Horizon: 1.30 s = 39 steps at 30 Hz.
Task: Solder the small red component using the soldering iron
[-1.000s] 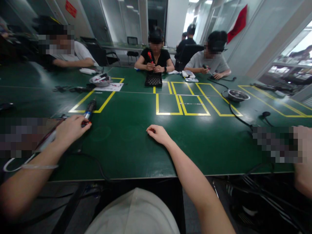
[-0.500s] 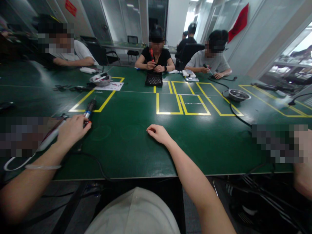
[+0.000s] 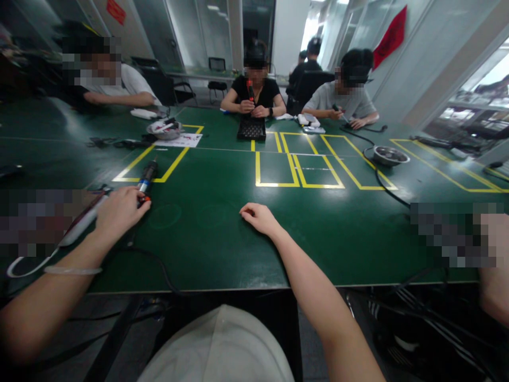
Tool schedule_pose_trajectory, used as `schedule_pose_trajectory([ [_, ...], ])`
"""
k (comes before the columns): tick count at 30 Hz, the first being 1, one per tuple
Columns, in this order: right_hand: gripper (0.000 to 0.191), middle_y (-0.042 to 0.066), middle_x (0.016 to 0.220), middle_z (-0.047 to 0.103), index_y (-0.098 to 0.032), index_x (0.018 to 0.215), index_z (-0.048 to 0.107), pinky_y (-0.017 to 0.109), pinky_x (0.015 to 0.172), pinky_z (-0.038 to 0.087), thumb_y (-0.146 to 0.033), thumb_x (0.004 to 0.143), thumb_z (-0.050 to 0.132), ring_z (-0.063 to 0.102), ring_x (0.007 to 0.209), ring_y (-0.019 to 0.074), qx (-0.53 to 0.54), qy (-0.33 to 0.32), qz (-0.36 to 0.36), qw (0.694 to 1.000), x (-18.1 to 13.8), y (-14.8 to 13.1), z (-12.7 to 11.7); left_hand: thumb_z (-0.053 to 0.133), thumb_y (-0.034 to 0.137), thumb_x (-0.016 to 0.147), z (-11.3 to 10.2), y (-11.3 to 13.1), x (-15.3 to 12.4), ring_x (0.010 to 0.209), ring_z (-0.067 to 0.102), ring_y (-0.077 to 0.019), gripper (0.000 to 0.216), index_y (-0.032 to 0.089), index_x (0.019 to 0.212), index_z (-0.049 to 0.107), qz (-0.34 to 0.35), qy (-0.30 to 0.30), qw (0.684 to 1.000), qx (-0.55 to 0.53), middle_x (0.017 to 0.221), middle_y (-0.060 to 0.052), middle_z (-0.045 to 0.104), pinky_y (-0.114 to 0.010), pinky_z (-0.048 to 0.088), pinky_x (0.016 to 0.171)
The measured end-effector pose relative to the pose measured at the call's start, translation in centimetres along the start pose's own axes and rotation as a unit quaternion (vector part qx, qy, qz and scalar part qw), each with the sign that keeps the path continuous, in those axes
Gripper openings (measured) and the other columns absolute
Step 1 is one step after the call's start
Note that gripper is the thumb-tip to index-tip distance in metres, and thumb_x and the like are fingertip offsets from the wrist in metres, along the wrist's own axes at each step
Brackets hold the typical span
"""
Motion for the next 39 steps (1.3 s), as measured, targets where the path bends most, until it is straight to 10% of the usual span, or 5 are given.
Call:
schedule_pose_trajectory([
  [17,0.018,0.003,0.088,0.071,-0.017,0.095,0.07,0.025,0.07,0.044,-0.024,0.089,0.055,0.061,0.074,0.0141,0.006,0.002,0.001,1.0,0.0,0.0,0.0,0.031,0.048,0.096,-1.3,1.4,0.3,0.09,0.06,-0.0284,0.048,0.012,0.116,0.056,-0.039,0.061,0.996,0.058,0.105,-0.015,0.066,-0.033,0.04,0.074],
  [30,0.018,0.004,0.086,0.071,-0.016,0.096,0.068,0.028,0.077,0.05,-0.027,0.089,0.055,0.065,0.078,0.0151,0.107,0.013,0.021,0.994,0.1,0.5,0.0,0.059,0.047,0.086,-1.5,19.8,-1.3,0.072,0.064,-0.0161,0.027,0.023,0.097,0.064,0.227,0.016,0.902,-0.367,0.083,-0.002,0.07,-0.026,0.045,0.064],
  [39,0.026,0.002,0.083,0.067,-0.017,0.104,0.061,0.023,0.063,0.047,-0.027,0.081,0.063,0.059,0.066,0.0111,0.21,0.026,0.021,0.977,0.3,0.6,0.4,0.059,0.037,0.087,0.8,20.8,-1.8,0.088,0.069,-0.0189,0.021,0.023,0.1,0.067,0.225,-0.05,0.864,-0.448,0.094,-0.003,0.073,-0.029,0.052,0.076],
])
Point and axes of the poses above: each hand's wrist, its own x-axis towards the middle knuckle, its own z-axis out of the palm, y = z × x, the point moved 2 cm from there along x, towards the middle knuckle
